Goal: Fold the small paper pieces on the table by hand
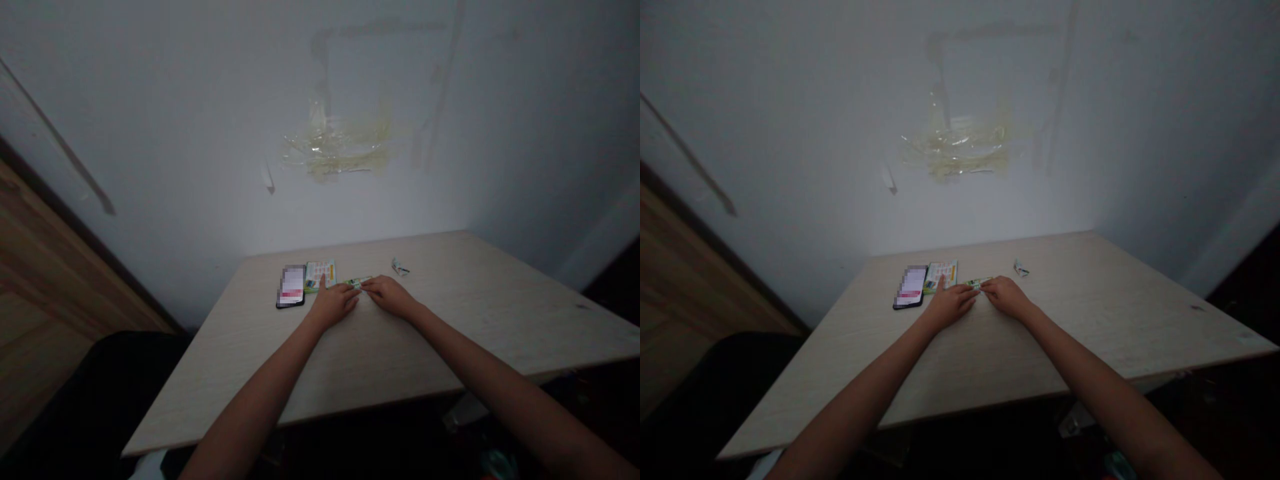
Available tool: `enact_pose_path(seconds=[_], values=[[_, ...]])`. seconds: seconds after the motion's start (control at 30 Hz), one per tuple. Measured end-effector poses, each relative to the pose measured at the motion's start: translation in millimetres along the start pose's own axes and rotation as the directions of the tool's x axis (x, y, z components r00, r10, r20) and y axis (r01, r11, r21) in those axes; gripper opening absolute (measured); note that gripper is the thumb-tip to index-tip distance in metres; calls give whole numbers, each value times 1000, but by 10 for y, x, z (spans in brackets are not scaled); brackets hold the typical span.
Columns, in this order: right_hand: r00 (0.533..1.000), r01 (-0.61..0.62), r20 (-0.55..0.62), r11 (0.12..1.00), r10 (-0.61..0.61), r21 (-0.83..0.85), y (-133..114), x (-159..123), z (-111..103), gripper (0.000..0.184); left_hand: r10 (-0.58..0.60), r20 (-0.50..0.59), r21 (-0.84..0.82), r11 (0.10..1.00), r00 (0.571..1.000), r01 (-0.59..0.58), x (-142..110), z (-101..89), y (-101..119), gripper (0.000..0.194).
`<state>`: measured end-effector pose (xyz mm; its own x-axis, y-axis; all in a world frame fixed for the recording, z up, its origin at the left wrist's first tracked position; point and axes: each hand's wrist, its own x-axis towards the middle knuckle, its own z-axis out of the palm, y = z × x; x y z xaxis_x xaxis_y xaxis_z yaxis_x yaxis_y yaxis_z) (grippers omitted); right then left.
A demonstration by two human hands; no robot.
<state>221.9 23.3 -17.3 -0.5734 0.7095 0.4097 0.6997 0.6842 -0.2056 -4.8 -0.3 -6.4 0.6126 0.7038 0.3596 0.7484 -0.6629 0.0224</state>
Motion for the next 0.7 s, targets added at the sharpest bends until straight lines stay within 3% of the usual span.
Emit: enact_pose_path(seconds=[0.7], values=[[1000,-5,11,999,5,51,26,25,19,31,16,-16,-14,1000,1000,-17,-9,48,-3,32]])
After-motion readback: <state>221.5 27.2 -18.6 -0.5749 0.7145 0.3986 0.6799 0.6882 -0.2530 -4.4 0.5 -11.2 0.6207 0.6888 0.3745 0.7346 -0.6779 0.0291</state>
